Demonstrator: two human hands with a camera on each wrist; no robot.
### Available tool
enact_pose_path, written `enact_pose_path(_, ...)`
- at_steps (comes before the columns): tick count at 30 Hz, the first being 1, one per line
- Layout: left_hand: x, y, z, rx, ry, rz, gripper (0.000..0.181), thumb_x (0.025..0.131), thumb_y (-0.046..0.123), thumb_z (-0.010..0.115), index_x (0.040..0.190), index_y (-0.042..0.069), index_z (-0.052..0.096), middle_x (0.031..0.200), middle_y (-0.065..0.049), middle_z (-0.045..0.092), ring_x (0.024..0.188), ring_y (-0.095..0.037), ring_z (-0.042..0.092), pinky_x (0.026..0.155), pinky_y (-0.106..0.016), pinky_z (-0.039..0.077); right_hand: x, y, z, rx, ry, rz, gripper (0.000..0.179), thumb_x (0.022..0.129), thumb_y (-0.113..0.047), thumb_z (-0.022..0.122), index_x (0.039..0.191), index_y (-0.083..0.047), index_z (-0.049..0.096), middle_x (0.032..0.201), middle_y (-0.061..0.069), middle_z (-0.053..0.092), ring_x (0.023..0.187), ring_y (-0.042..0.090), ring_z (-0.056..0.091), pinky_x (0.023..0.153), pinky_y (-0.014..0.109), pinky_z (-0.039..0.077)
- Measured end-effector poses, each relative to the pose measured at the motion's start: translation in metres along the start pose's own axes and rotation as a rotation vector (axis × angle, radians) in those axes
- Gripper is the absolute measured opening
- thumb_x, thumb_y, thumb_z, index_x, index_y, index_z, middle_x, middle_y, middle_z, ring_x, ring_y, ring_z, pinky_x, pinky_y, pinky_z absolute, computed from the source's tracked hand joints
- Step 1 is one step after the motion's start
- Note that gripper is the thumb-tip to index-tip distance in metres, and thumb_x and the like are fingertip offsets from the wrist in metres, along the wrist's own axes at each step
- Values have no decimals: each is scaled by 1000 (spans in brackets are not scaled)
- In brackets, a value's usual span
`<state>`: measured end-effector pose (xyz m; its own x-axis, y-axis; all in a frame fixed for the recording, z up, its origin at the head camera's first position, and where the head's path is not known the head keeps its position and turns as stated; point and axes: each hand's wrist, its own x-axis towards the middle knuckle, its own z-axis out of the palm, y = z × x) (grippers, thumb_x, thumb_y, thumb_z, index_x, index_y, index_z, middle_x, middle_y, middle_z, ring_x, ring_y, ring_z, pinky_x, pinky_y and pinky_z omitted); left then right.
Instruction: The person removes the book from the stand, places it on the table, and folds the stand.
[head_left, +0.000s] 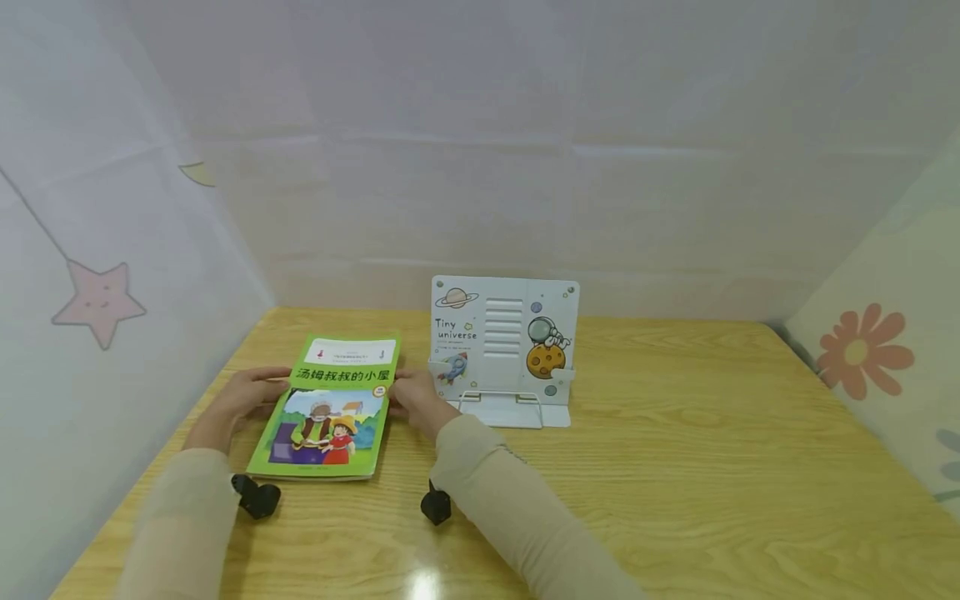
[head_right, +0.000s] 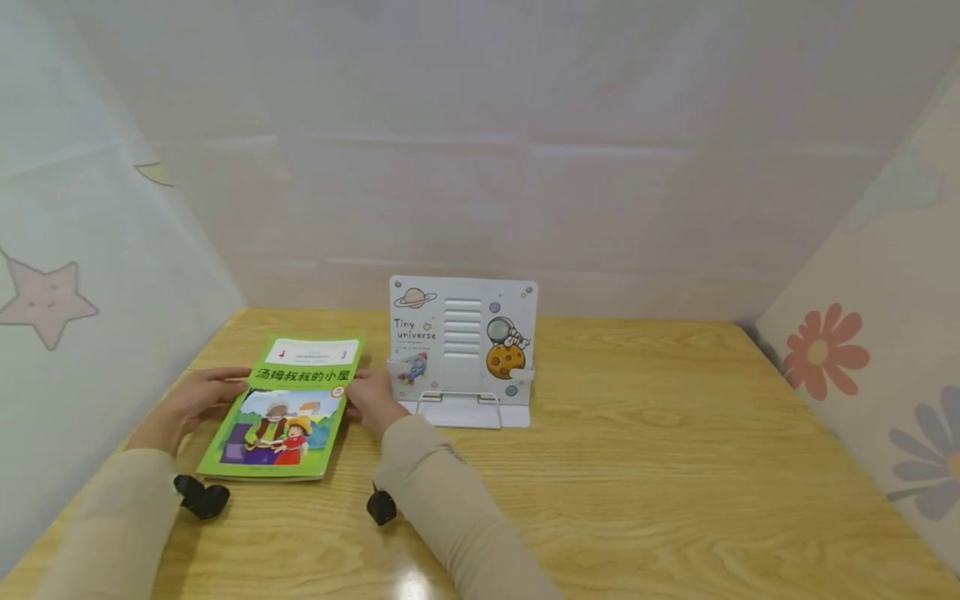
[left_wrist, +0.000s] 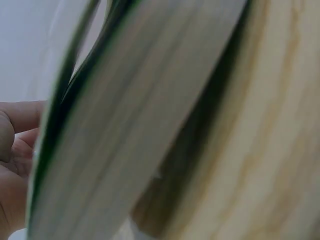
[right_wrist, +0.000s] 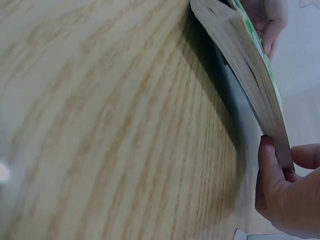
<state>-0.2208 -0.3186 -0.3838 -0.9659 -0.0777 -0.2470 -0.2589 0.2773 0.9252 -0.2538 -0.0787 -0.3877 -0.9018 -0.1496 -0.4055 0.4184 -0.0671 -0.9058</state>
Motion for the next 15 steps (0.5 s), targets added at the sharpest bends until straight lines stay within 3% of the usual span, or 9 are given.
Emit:
enact_pose_path(8, 7, -6, 7, 112, 24, -57, 48, 88, 10, 46, 128, -11, 29, 107, -23, 53, 70, -11, 57, 63, -29, 49, 2, 6, -1, -21, -6, 31, 54, 66, 16, 44, 116, -3, 54, 85, 8, 60, 73, 19, 55, 62, 29, 49)
enact_pose_path(15, 10, -7, 9, 110, 46, -74, 48, 88, 11, 45, 129, -9, 30, 107, -22, 53, 71, -10, 57, 63, -28, 49, 2, 8, -2, -65, -7, 13, 55, 67, 16, 45, 119, -2, 51, 89, 7, 60, 74, 18, 56, 63, 29, 48)
